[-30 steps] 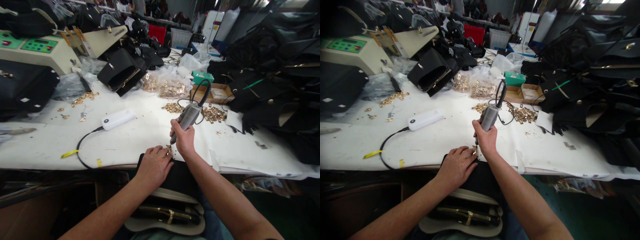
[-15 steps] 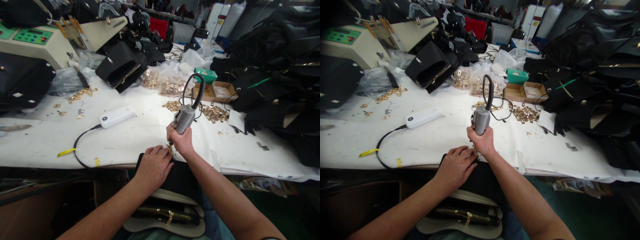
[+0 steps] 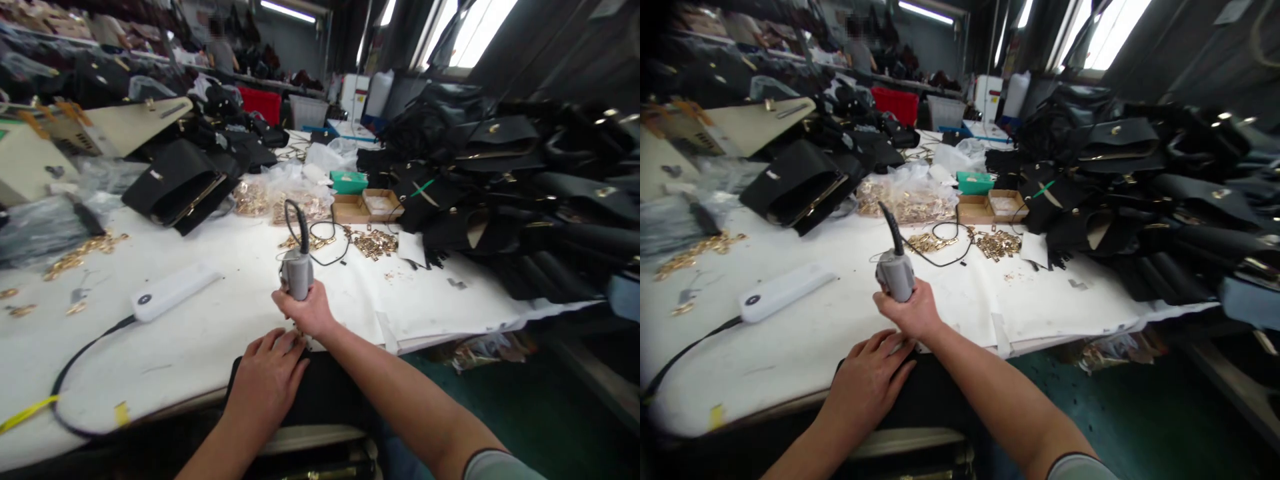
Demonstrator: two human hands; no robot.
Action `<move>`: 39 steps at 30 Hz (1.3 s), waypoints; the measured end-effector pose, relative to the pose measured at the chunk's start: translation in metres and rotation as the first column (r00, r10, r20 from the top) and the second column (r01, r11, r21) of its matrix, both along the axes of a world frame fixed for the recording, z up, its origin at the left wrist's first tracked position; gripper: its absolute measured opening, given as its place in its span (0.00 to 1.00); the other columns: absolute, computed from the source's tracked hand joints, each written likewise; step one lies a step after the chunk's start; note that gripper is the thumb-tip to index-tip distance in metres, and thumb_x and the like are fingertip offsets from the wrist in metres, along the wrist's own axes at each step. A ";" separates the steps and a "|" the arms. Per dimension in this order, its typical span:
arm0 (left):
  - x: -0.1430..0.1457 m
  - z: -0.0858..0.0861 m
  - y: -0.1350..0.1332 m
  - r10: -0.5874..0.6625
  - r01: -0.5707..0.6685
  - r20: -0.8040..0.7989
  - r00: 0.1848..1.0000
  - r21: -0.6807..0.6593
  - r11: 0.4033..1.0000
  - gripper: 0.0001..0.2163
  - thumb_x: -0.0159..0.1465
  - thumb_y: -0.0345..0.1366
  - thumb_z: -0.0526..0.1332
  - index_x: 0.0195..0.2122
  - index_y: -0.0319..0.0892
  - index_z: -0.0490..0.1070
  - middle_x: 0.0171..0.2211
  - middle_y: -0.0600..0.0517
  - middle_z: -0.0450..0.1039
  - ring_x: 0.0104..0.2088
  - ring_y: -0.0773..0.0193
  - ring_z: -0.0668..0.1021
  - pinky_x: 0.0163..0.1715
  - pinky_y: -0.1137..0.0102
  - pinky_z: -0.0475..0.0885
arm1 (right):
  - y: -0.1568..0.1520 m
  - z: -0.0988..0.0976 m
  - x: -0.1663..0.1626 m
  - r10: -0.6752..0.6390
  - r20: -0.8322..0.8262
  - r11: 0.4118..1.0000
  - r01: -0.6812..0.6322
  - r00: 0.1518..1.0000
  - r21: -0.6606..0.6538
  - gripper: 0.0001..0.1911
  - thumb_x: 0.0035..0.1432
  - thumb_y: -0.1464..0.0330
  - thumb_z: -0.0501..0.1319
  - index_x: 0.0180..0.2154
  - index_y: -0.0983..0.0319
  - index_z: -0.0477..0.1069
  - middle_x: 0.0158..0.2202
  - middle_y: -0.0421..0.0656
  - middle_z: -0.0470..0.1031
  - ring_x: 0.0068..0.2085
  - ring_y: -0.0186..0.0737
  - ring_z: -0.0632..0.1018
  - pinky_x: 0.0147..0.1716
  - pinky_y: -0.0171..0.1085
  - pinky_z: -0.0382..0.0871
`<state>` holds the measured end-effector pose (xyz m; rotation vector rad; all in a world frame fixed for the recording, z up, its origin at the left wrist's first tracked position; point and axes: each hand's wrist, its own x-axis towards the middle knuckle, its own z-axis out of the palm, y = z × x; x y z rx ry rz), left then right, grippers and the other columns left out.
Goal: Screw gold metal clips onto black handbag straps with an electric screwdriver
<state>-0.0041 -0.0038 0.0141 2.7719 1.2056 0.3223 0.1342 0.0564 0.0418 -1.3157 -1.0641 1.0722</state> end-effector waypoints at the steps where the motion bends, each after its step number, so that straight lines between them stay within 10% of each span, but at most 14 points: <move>1: -0.001 -0.003 0.002 -0.011 0.012 -0.004 1.000 0.024 1.000 0.13 0.67 0.35 0.60 0.52 0.49 0.76 0.53 0.50 0.77 0.54 0.50 0.75 0.49 0.55 0.72 | 0.002 0.001 0.000 0.012 -0.046 1.000 -0.012 0.999 0.010 0.13 0.48 0.61 0.68 0.25 0.61 0.69 0.19 0.35 0.65 0.21 0.31 0.66 0.20 0.31 0.63; 8: -0.005 -0.017 0.010 -0.049 0.051 -0.020 0.999 0.102 0.994 0.14 0.68 0.38 0.58 0.52 0.50 0.77 0.53 0.51 0.78 0.54 0.51 0.76 0.48 0.57 0.74 | -0.003 0.029 0.023 -0.009 -0.253 0.997 0.030 0.967 0.078 0.22 0.44 0.51 0.73 0.28 0.62 0.70 0.19 0.35 0.67 0.19 0.31 0.67 0.17 0.32 0.63; 13: -0.005 -0.017 0.010 -0.057 0.056 -0.001 0.998 0.112 0.992 0.14 0.69 0.40 0.57 0.52 0.50 0.77 0.54 0.51 0.78 0.54 0.51 0.77 0.47 0.57 0.75 | -0.019 0.035 0.098 -0.172 -0.153 0.968 0.195 0.973 0.156 0.22 0.50 0.50 0.71 0.30 0.62 0.73 0.18 0.38 0.71 0.19 0.32 0.70 0.18 0.31 0.64; 22: -0.007 -0.022 0.011 -0.092 0.078 0.058 0.994 0.210 0.974 0.14 0.69 0.43 0.56 0.51 0.50 0.78 0.52 0.51 0.79 0.52 0.52 0.78 0.45 0.59 0.76 | -0.011 -0.001 0.232 -0.685 -0.040 0.712 0.679 0.728 0.180 0.24 0.49 0.49 0.70 0.21 0.60 0.68 0.15 0.39 0.69 0.17 0.33 0.67 0.18 0.34 0.61; 39: -0.005 -0.020 0.009 -0.087 0.078 0.034 0.996 0.208 0.975 0.14 0.68 0.42 0.58 0.52 0.49 0.78 0.53 0.52 0.79 0.52 0.51 0.78 0.46 0.58 0.75 | 0.004 -0.024 0.240 -0.676 -0.016 0.719 0.665 0.736 0.204 0.21 0.48 0.51 0.72 0.29 0.61 0.70 0.17 0.35 0.69 0.19 0.33 0.68 0.19 0.34 0.62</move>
